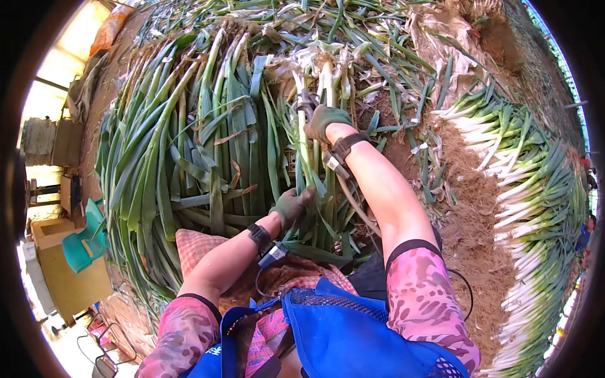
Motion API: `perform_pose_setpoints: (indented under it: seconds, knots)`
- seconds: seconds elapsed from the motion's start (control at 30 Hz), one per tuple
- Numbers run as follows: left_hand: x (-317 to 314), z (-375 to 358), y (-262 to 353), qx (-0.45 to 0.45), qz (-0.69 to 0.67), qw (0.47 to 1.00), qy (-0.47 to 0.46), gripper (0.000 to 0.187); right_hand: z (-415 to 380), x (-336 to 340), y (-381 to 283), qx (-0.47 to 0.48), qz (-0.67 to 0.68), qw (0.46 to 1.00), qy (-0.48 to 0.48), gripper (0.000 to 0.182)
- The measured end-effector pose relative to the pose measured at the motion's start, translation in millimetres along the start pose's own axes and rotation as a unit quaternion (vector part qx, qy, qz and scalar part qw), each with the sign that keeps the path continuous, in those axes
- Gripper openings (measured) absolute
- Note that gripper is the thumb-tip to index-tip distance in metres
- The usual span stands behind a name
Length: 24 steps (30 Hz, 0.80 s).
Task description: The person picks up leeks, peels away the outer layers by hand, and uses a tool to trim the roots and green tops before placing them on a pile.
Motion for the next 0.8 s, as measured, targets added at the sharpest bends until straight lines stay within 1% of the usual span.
perform_pose_setpoints:
  seconds: [0.03, 0.07, 0.1, 0.13, 0.17, 0.2, 0.23, 0.27, 0.3, 0.37, 0.4, 0.43, 0.47, 0.5, 0.53, 0.57, 0.6, 0.63, 0.7, 0.77, 0.8]
  knots:
    - [3, -5, 11, 0.0, 0.053, 0.999, -0.008, 0.065, 5, -4, 6, -0.013, 0.02, 1.0, 0.006, 0.045]
    - [12, -6, 28, 0.0, 0.175, 0.984, -0.016, 0.064, 8, -5, 9, -0.026, 0.039, 0.999, 0.014, 0.046]
    - [26, -5, 50, 0.001, 0.294, 0.955, -0.025, 0.063, 0, -9, 10, -0.033, 0.045, 0.998, 0.005, 0.044]
    - [34, -3, 69, 0.001, 0.408, 0.912, -0.032, 0.061, -1, -18, 14, -0.043, 0.062, 0.997, -0.03, 0.045]
    - [51, -7, 96, -0.036, 0.495, 0.847, 0.188, 0.063, -2, -31, 19, -0.053, 0.08, 0.993, -0.064, 0.047]
    - [70, 3, 108, -0.114, 0.475, 0.817, 0.307, 0.068, -4, -40, 23, -0.061, 0.093, 0.991, -0.068, 0.048]
    - [87, 21, 115, -0.138, 0.414, 0.828, 0.351, 0.07, -6, -48, 27, -0.068, 0.106, 0.99, -0.069, 0.051]
    - [97, 36, 128, -0.114, 0.372, 0.853, 0.347, 0.073, -19, -47, 25, -0.077, 0.08, 0.992, -0.058, 0.057]
    - [105, 53, 141, -0.066, 0.33, 0.882, 0.33, 0.066, -33, -46, 23, -0.076, 0.081, 0.992, -0.052, 0.059]
    - [118, 109, 142, 0.029, 0.26, 0.928, 0.265, 0.079, -37, -51, 25, -0.044, 0.074, 0.996, -0.03, 0.062]
    - [116, 120, 145, 0.037, 0.273, 0.921, 0.276, 0.084, -40, -49, 25, -0.027, 0.078, 0.995, -0.05, 0.064]
    - [114, 130, 148, 0.045, 0.285, 0.913, 0.287, 0.089, -39, -50, 26, -0.024, 0.077, 0.996, -0.042, 0.068]
    - [119, 149, 139, 0.085, 0.28, 0.909, 0.296, 0.097, -32, -56, 30, -0.025, 0.069, 0.997, -0.039, 0.068]
    - [118, 151, 139, 0.063, 0.285, 0.882, 0.37, 0.079, -24, -62, 34, -0.028, 0.061, 0.997, -0.037, 0.069]
    - [122, 172, 128, -0.016, 0.228, 0.928, 0.295, 0.067, -21, -65, 36, -0.041, 0.051, 0.997, -0.049, 0.07]
    - [128, 182, 113, -0.085, 0.172, 0.957, 0.217, 0.057, -20, -65, 36, -0.034, 0.057, 0.996, -0.055, 0.069]
    - [125, 157, 124, -0.136, 0.115, 0.952, 0.251, 0.035, -23, -62, 34, -0.027, 0.065, 0.996, -0.06, 0.069]
    - [122, 130, 131, -0.159, -0.023, 0.967, 0.198, 0.031, -25, -61, 34, -0.02, 0.075, 0.995, -0.063, 0.068]
    - [147, 108, 127, -0.195, -0.129, 0.958, 0.163, 0.024, -22, -64, 36, -0.017, 0.087, 0.994, -0.06, 0.068]
    - [168, 69, 130, -0.198, -0.197, 0.956, 0.087, 0.024, -21, -68, 36, -0.02, 0.094, 0.994, -0.059, 0.069]
    - [175, 44, 135, -0.188, -0.187, 0.962, 0.063, 0.026, -20, -70, 37, -0.019, 0.097, 0.993, -0.06, 0.071]
Point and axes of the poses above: each hand's wrist, its own z-axis towards the middle knuckle, its own x-axis out of the back of the hand, y = z × x, the point moved 5 cm from there along z, towards the middle knuckle, and after that the axes turned 4 degrees about -x, right-handed, at the moved point
